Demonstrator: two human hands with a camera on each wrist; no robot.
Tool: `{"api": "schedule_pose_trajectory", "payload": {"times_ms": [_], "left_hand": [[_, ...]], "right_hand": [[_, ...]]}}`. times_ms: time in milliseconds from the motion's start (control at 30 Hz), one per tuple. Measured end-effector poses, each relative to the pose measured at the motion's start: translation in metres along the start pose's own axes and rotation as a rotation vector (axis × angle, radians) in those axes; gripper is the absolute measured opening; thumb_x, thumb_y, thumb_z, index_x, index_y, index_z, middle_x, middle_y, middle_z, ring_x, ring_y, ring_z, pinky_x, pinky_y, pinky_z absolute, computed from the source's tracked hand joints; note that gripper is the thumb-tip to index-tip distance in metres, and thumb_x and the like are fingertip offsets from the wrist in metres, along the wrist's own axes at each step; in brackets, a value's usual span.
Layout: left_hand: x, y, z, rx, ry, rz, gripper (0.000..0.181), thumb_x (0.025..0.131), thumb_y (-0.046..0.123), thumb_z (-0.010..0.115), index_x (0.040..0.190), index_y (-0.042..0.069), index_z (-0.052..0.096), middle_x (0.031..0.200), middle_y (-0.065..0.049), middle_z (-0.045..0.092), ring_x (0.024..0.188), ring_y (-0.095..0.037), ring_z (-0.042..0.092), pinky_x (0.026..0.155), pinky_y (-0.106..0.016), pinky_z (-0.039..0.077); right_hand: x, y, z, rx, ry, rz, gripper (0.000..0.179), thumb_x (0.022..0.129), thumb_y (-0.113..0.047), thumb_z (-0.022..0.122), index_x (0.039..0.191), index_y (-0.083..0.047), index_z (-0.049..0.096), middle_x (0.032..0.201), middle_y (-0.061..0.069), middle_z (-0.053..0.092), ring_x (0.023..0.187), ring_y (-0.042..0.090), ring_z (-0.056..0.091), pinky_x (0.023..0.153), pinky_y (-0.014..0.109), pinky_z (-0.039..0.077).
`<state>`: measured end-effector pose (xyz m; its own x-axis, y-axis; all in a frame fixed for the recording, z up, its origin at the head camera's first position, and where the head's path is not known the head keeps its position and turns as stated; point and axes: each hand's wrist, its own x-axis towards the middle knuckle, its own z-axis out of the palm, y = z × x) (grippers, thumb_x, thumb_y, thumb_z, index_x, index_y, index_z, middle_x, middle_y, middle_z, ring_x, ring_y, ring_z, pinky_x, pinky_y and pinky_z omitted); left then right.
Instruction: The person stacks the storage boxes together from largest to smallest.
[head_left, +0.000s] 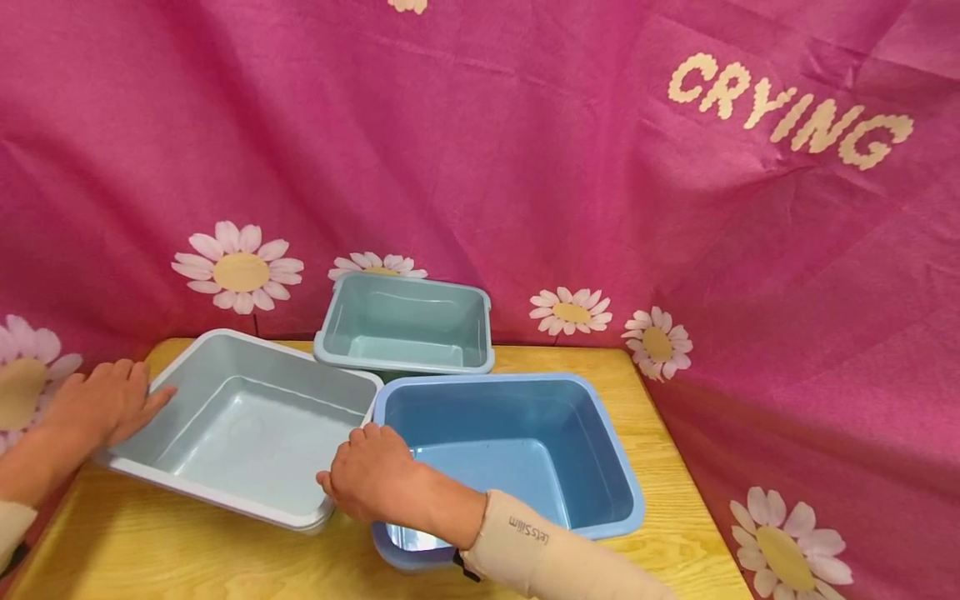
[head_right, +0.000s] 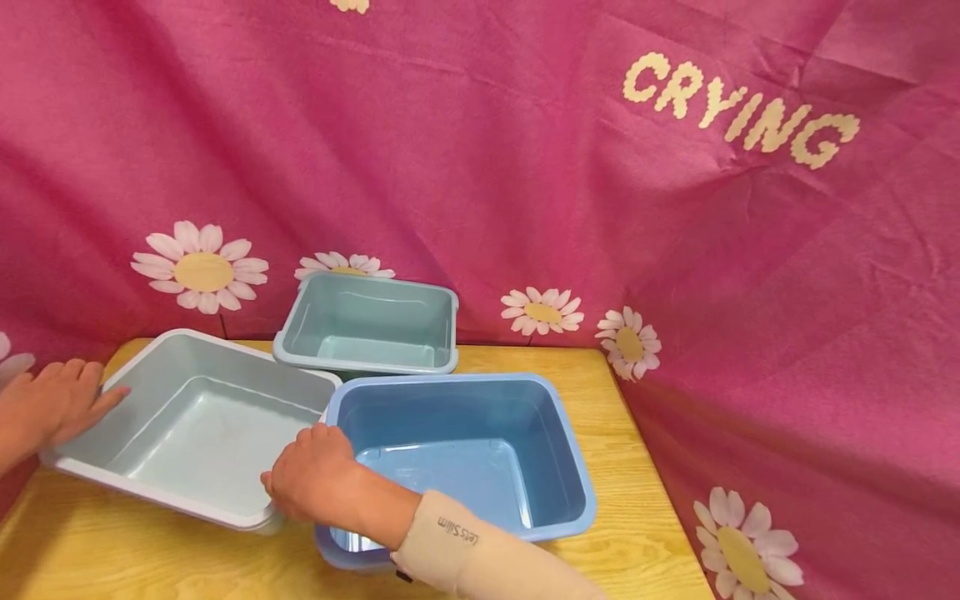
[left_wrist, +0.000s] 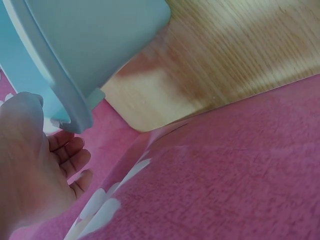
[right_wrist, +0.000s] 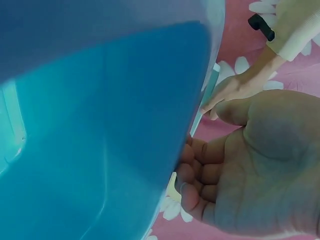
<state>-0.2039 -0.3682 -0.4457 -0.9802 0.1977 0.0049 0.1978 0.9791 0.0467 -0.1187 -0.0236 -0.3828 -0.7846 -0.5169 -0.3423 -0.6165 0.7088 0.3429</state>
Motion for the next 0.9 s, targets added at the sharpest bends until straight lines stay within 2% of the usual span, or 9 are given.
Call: {"api": "schedule_pose_trajectory", "payload": {"times_ms": [200, 367, 667, 900], "left_hand": [[-0.007, -0.003, 0.007, -0.008, -0.012, 0.006, 0.042, 0.094, 0.029, 0.061, 0.082, -0.007, 0.043, 0.073, -0.017, 0.047, 0.072, -0.04, 0.055, 0.065, -0.056, 0.045], [-0.013, -0.002, 0.013, -0.012, -0.037, 0.0, 0.042, 0.094, 0.029, 0.061, 0.085, -0.007, 0.043, 0.074, -0.017, 0.048, 0.072, -0.039, 0.054, 0.066, -0.057, 0.044], [-0.019, 0.0, 0.019, 0.003, -0.073, -0.024, 0.035, 0.094, 0.021, 0.06, 0.091, -0.01, 0.044, 0.078, -0.019, 0.049, 0.078, -0.04, 0.053, 0.07, -0.056, 0.042], [-0.024, -0.003, 0.02, 0.02, -0.066, -0.007, 0.029, 0.093, 0.015, 0.058, 0.094, -0.011, 0.045, 0.08, -0.021, 0.05, 0.079, -0.042, 0.053, 0.072, -0.059, 0.042]], "right_hand": [[0.006, -0.005, 0.001, -0.013, -0.048, -0.019, 0.049, 0.104, -0.054, 0.033, 0.119, -0.022, 0.067, 0.105, -0.007, 0.059, 0.099, 0.011, 0.049, 0.084, 0.026, 0.041], [0.009, -0.01, 0.003, -0.027, -0.041, -0.042, 0.046, 0.104, -0.053, 0.034, 0.12, -0.026, 0.069, 0.106, -0.011, 0.062, 0.1, 0.009, 0.051, 0.086, 0.027, 0.041], [0.015, -0.021, 0.005, 0.024, -0.08, 0.019, 0.046, 0.103, -0.056, 0.037, 0.117, -0.028, 0.07, 0.109, -0.011, 0.061, 0.104, 0.01, 0.049, 0.088, 0.028, 0.04], [0.015, -0.023, 0.004, 0.001, -0.05, 0.019, 0.039, 0.102, -0.053, 0.041, 0.108, -0.032, 0.073, 0.1, -0.009, 0.062, 0.097, 0.011, 0.05, 0.083, 0.028, 0.039]]}}
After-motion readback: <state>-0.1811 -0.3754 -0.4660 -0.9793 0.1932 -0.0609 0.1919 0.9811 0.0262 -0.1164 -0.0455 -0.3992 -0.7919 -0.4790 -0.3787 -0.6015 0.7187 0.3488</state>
